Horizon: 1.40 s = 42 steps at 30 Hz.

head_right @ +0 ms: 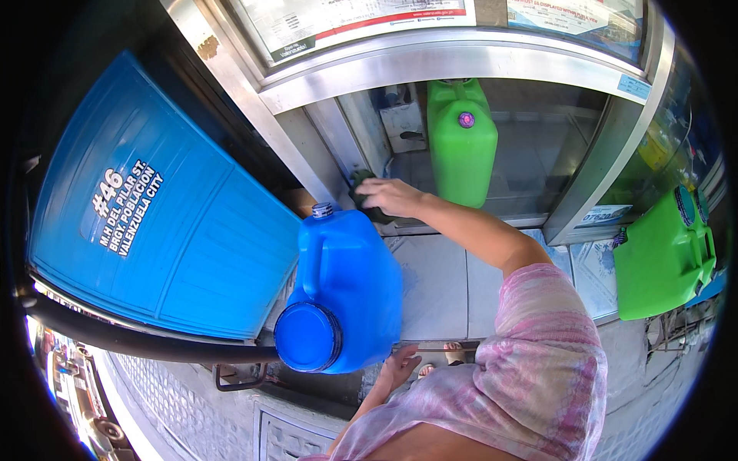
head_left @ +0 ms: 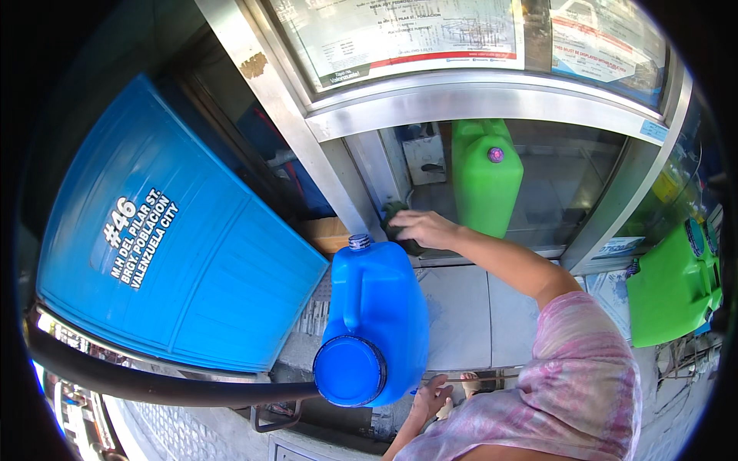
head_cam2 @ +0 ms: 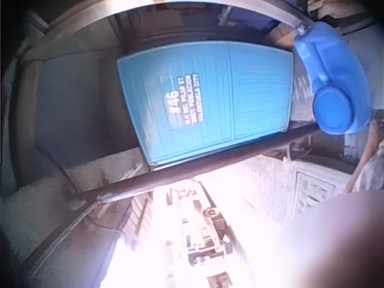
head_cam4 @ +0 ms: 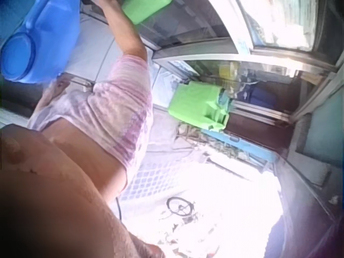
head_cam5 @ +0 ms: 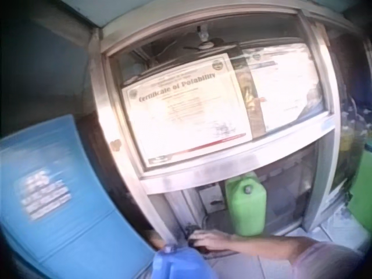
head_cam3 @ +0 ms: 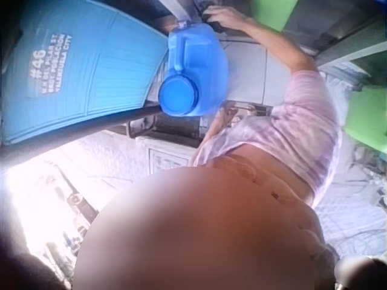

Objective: The person wipes the glass display case and surrounding surfaces with a green cloth. They move several green and blue plastic jugs to access different areas, then wipe the interior and exterior of the display case before returning the jugs to their original positions.

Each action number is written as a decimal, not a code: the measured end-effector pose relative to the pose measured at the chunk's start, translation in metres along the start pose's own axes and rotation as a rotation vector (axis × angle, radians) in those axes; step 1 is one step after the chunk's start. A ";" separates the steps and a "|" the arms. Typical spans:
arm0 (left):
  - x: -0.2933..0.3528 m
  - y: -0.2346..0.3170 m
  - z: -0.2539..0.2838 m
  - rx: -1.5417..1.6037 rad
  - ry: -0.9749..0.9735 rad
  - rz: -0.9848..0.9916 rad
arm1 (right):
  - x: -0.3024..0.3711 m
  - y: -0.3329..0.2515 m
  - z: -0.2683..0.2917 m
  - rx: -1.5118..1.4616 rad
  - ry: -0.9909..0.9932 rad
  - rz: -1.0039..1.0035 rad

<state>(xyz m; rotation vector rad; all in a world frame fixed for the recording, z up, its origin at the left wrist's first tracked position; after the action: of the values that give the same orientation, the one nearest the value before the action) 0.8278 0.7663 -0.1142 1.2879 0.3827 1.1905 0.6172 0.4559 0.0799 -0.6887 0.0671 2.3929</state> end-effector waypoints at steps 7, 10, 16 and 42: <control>-0.009 -0.003 -0.011 -0.056 -0.009 -0.014 | -0.097 0.002 0.034 0.069 0.711 0.159; -0.015 0.006 -0.010 -0.007 0.060 -0.062 | -0.039 0.021 -0.050 0.081 0.687 0.104; -0.015 0.030 -0.005 0.105 0.035 -0.085 | 0.142 0.029 -0.249 -0.094 -0.550 -0.430; -0.163 0.189 0.032 0.438 0.660 -0.410 | 0.346 0.004 -0.178 0.242 -0.375 -1.555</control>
<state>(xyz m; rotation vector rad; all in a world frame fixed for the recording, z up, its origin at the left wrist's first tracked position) 0.7002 0.5823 0.0003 1.0665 1.3832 1.1835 0.4688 0.6111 -0.2443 -0.0235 -0.2493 0.9300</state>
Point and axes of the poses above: each hand's wrist, its own x-axis away from the middle knuckle, its own z-axis out of the back of the hand, y = z × x, the point moved 1 cm from there along -x, towards the middle knuckle, and after that the axes turned 2 degrees about x, right-handed, at the moved point
